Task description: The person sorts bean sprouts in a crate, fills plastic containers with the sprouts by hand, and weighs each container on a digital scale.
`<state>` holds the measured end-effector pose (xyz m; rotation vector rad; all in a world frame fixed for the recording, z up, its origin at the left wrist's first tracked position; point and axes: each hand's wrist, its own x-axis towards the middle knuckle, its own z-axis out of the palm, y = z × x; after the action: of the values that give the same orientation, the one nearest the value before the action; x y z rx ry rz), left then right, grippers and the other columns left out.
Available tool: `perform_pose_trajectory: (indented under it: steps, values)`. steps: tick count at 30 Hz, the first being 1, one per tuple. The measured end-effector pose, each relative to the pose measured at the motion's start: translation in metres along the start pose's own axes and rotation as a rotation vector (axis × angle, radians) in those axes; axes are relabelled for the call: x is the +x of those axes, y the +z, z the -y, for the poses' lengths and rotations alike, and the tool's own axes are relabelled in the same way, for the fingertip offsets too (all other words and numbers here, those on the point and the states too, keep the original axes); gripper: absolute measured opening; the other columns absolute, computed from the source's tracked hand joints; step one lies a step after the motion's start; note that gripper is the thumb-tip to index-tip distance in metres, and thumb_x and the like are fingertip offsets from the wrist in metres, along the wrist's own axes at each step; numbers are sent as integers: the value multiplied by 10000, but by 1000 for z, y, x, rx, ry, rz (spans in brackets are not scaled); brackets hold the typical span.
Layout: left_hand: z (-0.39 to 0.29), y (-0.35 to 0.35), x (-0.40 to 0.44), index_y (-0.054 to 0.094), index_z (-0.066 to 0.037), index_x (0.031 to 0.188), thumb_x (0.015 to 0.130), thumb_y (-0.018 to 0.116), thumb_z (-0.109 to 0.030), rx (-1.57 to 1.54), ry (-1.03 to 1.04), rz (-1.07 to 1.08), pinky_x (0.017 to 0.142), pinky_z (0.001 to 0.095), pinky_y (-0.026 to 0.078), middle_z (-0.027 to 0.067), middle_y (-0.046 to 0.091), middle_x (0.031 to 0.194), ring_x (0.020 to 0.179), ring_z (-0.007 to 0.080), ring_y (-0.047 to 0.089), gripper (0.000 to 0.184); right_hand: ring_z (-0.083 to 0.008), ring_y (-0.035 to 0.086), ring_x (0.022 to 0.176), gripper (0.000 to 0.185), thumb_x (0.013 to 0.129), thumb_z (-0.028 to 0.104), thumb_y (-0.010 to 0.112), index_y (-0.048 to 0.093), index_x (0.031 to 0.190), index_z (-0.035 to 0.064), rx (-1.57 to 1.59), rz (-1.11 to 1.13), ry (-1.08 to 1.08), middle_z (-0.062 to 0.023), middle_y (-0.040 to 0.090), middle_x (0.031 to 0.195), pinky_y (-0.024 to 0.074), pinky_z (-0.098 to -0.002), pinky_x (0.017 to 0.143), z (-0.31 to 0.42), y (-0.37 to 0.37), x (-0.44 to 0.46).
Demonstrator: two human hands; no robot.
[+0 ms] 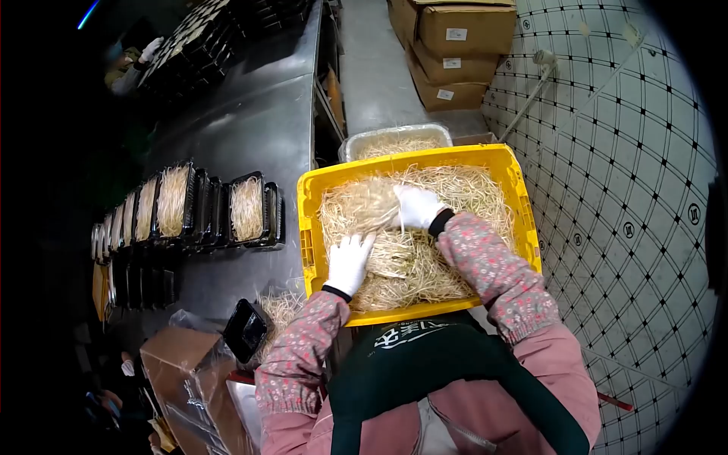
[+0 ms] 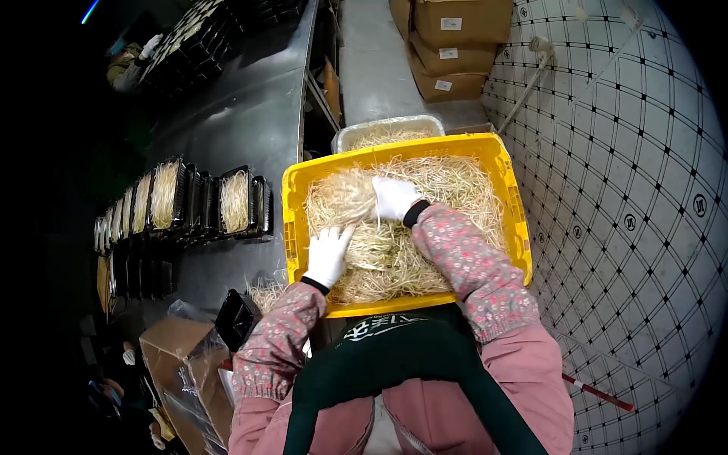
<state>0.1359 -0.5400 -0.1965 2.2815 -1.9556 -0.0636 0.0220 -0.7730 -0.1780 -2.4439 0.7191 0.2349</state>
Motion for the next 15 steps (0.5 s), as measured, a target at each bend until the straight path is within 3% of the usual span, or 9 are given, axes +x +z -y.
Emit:
perform_pose_trajectory:
  steps: [1, 3, 6, 7, 9, 10, 11, 13, 15]
  values:
    - [-4, 9, 0, 533, -130, 1339, 747, 661, -67, -5, -84, 71, 930, 582, 425, 130, 569, 1230, 1203, 337, 511, 609, -373, 648, 1119, 894, 689, 389, 862, 439, 1386, 21, -29, 26, -68, -237, 620, 1253, 537, -464, 931, -9, 30, 13]
    - [-15, 7, -16, 465, -125, 1426, 663, 798, -146, -91, -238, 161, 1109, 629, 296, 194, 350, 1546, 1449, 404, 295, 833, -412, 473, 1333, 1246, 647, 478, 898, 172, 1539, -1, -219, 193, 46, -258, 394, 1507, 442, -436, 1075, 6, 24, 2]
    - [-18, 6, -56, 391, -96, 1497, 669, 856, -211, -417, -404, 3, 1172, 546, 270, 244, 264, 1582, 1467, 445, 242, 957, -402, 442, 1368, 1254, 644, 517, 887, 203, 1554, -10, -207, 239, -39, -269, 388, 1521, 380, -419, 1140, 12, -21, -8]
    - [-17, 13, -68, 370, -59, 1505, 706, 840, -184, -593, -480, -53, 1196, 477, 260, 248, 291, 1573, 1461, 445, 260, 936, -397, 414, 1397, 1234, 667, 565, 859, 233, 1551, -25, -149, 211, -61, -270, 379, 1535, 339, -408, 1170, 3, -27, -2]
    - [-13, 40, -79, 344, -24, 1517, 794, 797, -155, -885, -699, -122, 1192, 438, 284, 238, 320, 1572, 1458, 403, 303, 864, -391, 377, 1431, 1215, 687, 620, 829, 261, 1540, -34, 62, 111, -5, -262, 371, 1547, 334, -417, 1177, -4, -31, 19]
    - [-24, 35, -71, 297, -4, 1536, 890, 728, -130, -1375, -945, -178, 1173, 420, 320, 217, 346, 1567, 1454, 344, 335, 787, -379, 351, 1451, 1227, 694, 656, 803, 254, 1545, -38, 83, 54, 48, -263, 345, 1564, 314, -408, 1190, -4, -25, 31]
    - [-22, 47, -65, 254, -14, 1556, 970, 654, -213, -1595, -1055, -199, 1137, 428, 364, 184, 326, 1588, 1456, 309, 346, 737, -367, 324, 1470, 1240, 702, 691, 778, 247, 1549, -41, 104, -3, 102, -264, 318, 1581, 293, -399, 1202, -1, -15, 42]
    - [-29, 52, -53, 237, -34, 1564, 1014, 583, -326, -1854, -1179, -258, 1096, 442, 394, 148, 347, 1580, 1424, 286, 391, 712, -381, 431, 1404, 1296, 650, 731, 788, 265, 1535, -58, 146, 118, 88, -288, 457, 1479, 358, -421, 1164, 18, 9, 42]
    - [-23, 72, -51, 233, -53, 1568, 1031, 534, -398, -1845, -1124, -239, 1051, 442, 422, 118, 376, 1559, 1376, 269, 438, 706, -421, 516, 1312, 1365, 592, 741, 815, 243, 1532, -67, -19, 240, -58, -312, 533, 1382, 397, -452, 1127, 48, 26, 22]
